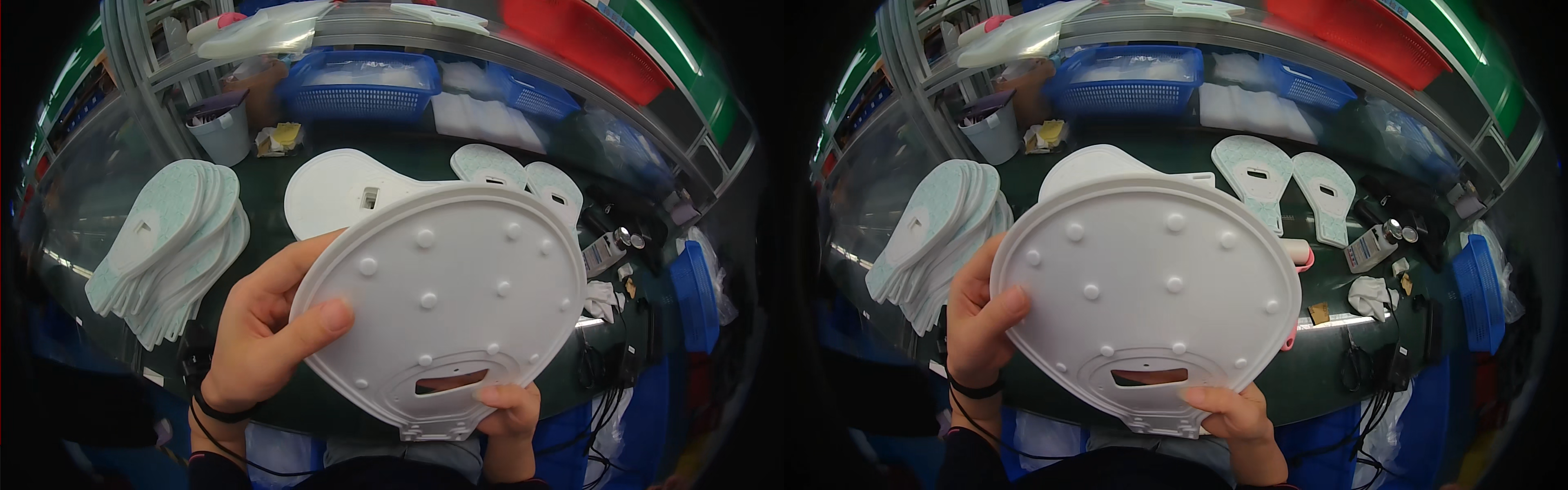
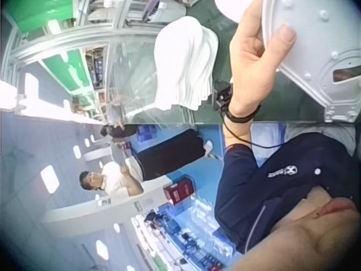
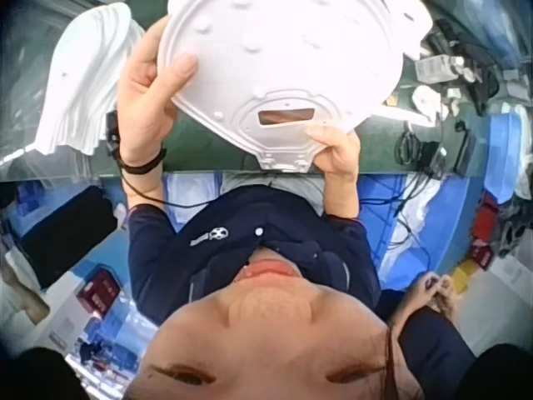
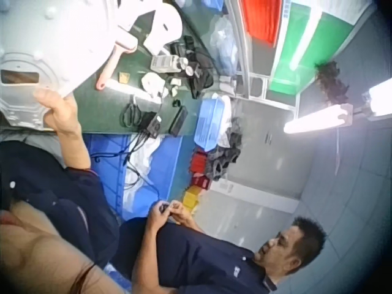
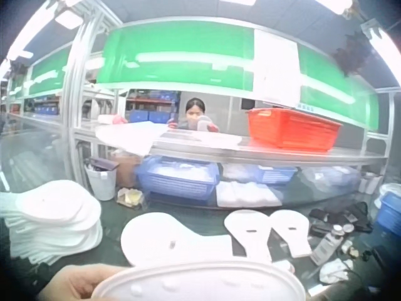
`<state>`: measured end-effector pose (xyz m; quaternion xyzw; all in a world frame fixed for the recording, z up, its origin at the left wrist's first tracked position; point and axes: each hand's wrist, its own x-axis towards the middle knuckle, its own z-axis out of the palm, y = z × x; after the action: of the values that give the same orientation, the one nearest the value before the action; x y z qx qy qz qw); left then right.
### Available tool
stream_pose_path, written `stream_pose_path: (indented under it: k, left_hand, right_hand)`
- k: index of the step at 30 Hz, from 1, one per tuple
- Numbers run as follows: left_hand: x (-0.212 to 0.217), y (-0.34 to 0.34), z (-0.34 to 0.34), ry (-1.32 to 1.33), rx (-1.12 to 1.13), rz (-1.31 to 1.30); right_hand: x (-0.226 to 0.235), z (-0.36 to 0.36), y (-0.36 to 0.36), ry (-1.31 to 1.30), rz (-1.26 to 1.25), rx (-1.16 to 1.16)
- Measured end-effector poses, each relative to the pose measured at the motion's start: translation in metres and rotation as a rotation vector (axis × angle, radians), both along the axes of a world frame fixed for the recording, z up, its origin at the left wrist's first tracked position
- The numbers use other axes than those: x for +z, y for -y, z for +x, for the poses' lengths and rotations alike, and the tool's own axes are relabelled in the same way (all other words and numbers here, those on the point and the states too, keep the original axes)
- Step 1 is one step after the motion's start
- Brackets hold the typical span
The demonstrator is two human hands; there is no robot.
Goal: Assembling and inspecting white plastic shell components and electronic wiring for a device.
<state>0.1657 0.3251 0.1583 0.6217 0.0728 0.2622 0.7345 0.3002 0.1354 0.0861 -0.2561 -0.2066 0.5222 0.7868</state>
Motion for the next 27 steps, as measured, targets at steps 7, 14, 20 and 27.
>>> stream_pose_path:
  k: [7, 14, 20, 27]
  left_hand:
    - [-0.002, 0.006, -0.003, 0.159, -0.015, -0.051]
    - [-0.009, 0.005, -0.001, 0.341, 0.020, -0.200]
    - [-0.018, 0.004, 0.012, 0.315, -0.141, -0.321]
    - [-0.032, 0.030, 0.025, -0.130, -0.596, -0.179]
  right_hand:
    - [-0.004, -0.003, 0.009, -0.036, -0.032, -0.049]
    - [0.014, -0.010, 0.009, 0.111, -0.166, -0.112]
    - [0.010, 0.001, 0.010, 0.100, -0.010, -0.043]
    - [0.063, 0.040, -0.040, -0.112, 0.424, -0.132]
